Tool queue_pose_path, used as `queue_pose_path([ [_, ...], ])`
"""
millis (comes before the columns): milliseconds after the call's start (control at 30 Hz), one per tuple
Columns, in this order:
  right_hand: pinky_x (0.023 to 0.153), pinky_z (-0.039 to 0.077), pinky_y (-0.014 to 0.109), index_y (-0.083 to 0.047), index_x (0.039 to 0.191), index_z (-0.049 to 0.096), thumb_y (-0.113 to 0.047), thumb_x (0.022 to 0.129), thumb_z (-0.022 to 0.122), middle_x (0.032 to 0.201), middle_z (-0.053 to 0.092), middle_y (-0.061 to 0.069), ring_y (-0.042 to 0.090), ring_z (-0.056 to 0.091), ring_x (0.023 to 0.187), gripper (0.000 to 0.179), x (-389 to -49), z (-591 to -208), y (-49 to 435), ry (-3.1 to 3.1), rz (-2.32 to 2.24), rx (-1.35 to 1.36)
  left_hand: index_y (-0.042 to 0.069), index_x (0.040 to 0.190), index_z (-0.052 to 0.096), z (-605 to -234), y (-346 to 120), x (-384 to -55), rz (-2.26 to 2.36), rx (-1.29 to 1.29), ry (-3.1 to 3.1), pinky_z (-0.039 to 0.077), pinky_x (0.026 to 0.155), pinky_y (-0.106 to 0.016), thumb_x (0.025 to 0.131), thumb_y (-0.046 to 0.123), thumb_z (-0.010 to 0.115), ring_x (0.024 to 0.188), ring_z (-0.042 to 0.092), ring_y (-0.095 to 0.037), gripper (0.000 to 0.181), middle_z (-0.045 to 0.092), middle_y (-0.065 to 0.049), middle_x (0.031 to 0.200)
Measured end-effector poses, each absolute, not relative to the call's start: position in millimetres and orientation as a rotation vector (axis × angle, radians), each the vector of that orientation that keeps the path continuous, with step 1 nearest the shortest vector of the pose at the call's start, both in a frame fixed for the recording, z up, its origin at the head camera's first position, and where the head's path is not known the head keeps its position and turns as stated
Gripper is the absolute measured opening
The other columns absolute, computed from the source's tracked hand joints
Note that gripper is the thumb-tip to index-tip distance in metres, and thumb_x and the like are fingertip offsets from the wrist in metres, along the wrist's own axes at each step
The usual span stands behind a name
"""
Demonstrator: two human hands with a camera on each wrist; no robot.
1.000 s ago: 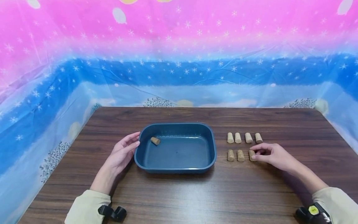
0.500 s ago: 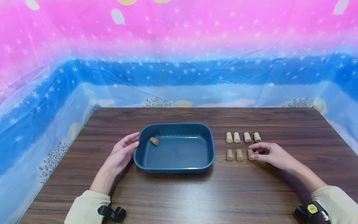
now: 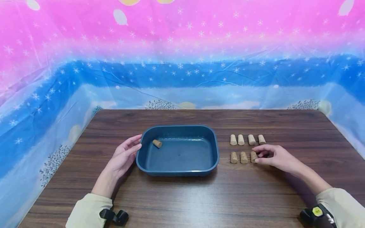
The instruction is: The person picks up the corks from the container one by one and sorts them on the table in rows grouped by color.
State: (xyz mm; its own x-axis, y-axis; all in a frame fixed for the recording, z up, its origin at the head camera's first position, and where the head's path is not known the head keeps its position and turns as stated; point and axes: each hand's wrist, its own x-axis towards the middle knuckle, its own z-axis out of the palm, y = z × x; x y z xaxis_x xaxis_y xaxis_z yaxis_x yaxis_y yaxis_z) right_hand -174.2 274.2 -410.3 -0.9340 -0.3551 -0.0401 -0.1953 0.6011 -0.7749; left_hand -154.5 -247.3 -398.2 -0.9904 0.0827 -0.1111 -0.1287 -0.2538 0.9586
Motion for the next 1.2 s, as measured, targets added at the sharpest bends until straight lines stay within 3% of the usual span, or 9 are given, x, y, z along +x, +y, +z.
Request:
queue_pose_path([
  [233, 0.072, 0.048, 0.024, 0.002, 0.123, 0.061, -0.02, 0.085, 0.075, 0.099, 0.065, 0.007, 0.01, 0.059, 0.088, 0.047, -174.0, -409.6, 274.8, 2.625, -1.246, -0.475, 0.015, 0.121, 0.061, -397.6, -247.5, -153.3, 2.399, -0.032, 1.82, 0.047, 0.091, -0.021, 0.097, 0.003, 0.056, 0.105, 0.053, -0.013, 0.027, 0.051, -0.004, 0.115],
  [533, 0.07, 0.049, 0.024, -0.001, 0.126, 0.061, -0.024, 0.092, 0.068, 0.111, 0.065, 0.013, 0.011, 0.06, 0.092, 0.041, -174.1, -401.6, 265.5, 2.738, -1.255, -0.471, 0.008, 0.129, 0.055, -398.0, -246.8, -153.6, 2.38, -0.05, 1.846, 0.047, 0.091, -0.022, 0.097, 0.003, 0.055, 0.106, 0.053, -0.013, 0.032, 0.05, -0.005, 0.116],
  [800, 0.072, 0.05, 0.027, 0.0, 0.125, 0.061, -0.022, 0.095, 0.063, 0.112, 0.066, 0.015, 0.028, 0.06, 0.097, 0.037, -175.4, -371.3, 227.6, 2.797, -1.267, -0.441, 0.005, 0.132, 0.052, -397.5, -245.7, -154.5, 2.37, -0.052, 1.852, 0.047, 0.091, -0.022, 0.098, 0.003, 0.055, 0.106, 0.053, -0.013, 0.035, 0.049, -0.005, 0.117],
  [1067, 0.071, 0.053, 0.036, -0.004, 0.126, 0.061, -0.021, 0.095, 0.064, 0.116, 0.064, 0.015, 0.029, 0.06, 0.1, 0.035, -174.6, -352.4, 178.9, 2.683, -1.342, -0.575, 0.005, 0.133, 0.052, -398.5, -243.9, -155.6, 2.364, -0.054, 1.851, 0.046, 0.091, -0.021, 0.097, 0.003, 0.055, 0.106, 0.053, -0.013, 0.035, 0.049, -0.005, 0.117],
  [1200, 0.081, 0.052, 0.038, -0.005, 0.127, 0.061, -0.021, 0.095, 0.064, 0.121, 0.063, 0.013, 0.026, 0.059, 0.107, 0.037, -179.9, -344.0, 150.6, 2.609, -1.428, -0.605, 0.007, 0.13, 0.053, -398.1, -245.2, -154.7, 2.365, -0.063, 1.855, 0.046, 0.091, -0.021, 0.097, 0.003, 0.055, 0.106, 0.053, -0.012, 0.033, 0.05, -0.004, 0.117],
])
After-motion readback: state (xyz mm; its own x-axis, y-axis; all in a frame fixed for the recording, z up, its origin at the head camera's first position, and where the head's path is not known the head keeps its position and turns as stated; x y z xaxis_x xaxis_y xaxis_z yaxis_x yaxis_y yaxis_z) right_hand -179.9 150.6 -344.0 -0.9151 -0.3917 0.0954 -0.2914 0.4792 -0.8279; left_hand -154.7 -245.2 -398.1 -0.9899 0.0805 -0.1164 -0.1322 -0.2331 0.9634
